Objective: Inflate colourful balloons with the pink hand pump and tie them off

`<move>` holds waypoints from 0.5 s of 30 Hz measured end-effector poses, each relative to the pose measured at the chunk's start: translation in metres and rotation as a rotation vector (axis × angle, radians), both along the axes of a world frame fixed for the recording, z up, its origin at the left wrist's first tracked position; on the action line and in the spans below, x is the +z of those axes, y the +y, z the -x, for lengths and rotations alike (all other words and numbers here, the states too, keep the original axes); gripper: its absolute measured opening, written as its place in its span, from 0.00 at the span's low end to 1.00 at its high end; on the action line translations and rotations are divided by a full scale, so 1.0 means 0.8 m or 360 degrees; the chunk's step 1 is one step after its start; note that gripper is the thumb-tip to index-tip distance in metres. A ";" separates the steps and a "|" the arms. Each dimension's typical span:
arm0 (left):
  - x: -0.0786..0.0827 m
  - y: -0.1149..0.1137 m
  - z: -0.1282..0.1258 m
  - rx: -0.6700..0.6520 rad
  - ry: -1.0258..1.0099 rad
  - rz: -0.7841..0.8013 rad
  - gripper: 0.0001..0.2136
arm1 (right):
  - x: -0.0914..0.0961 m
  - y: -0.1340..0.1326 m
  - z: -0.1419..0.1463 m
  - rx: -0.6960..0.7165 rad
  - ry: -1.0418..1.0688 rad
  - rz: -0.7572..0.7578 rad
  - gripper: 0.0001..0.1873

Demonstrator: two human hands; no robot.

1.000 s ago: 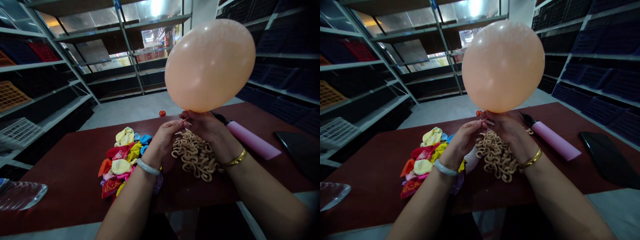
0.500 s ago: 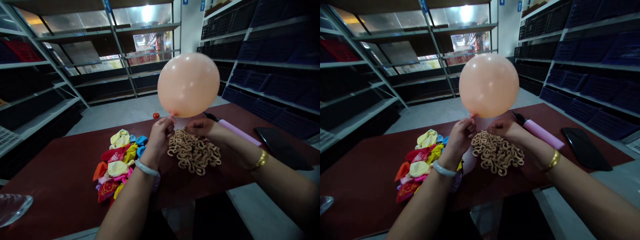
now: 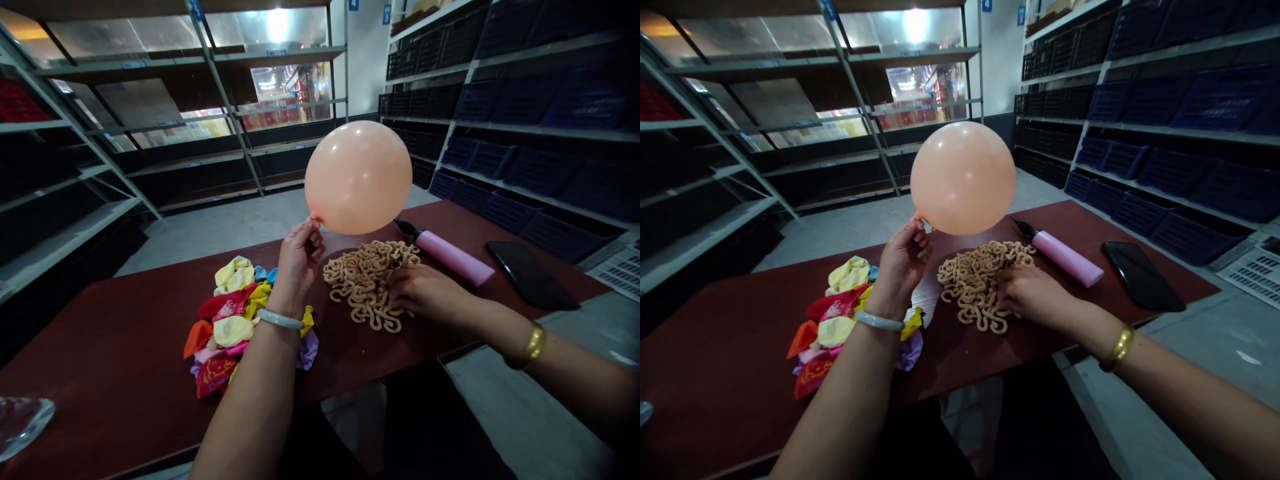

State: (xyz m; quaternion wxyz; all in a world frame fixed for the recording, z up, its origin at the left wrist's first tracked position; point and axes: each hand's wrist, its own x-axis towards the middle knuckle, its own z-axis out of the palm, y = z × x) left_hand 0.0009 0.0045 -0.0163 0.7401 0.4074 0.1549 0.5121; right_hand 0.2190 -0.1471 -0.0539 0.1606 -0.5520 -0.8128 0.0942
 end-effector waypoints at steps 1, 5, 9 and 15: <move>0.000 0.000 0.000 0.0010 0.0011 0.0002 0.06 | 0.003 0.002 -0.001 -0.0032 0.0097 -0.0007 0.07; 0.003 -0.001 0.001 -0.0004 -0.0006 0.0048 0.06 | 0.034 0.011 -0.009 -0.0238 0.0579 -0.0040 0.11; 0.006 0.000 0.001 -0.0021 -0.0046 0.0085 0.07 | 0.079 0.019 -0.004 -0.0555 0.1147 0.0106 0.16; 0.003 0.003 0.001 -0.0015 -0.0136 0.0206 0.07 | 0.120 0.042 0.015 -0.0520 0.1535 0.0224 0.17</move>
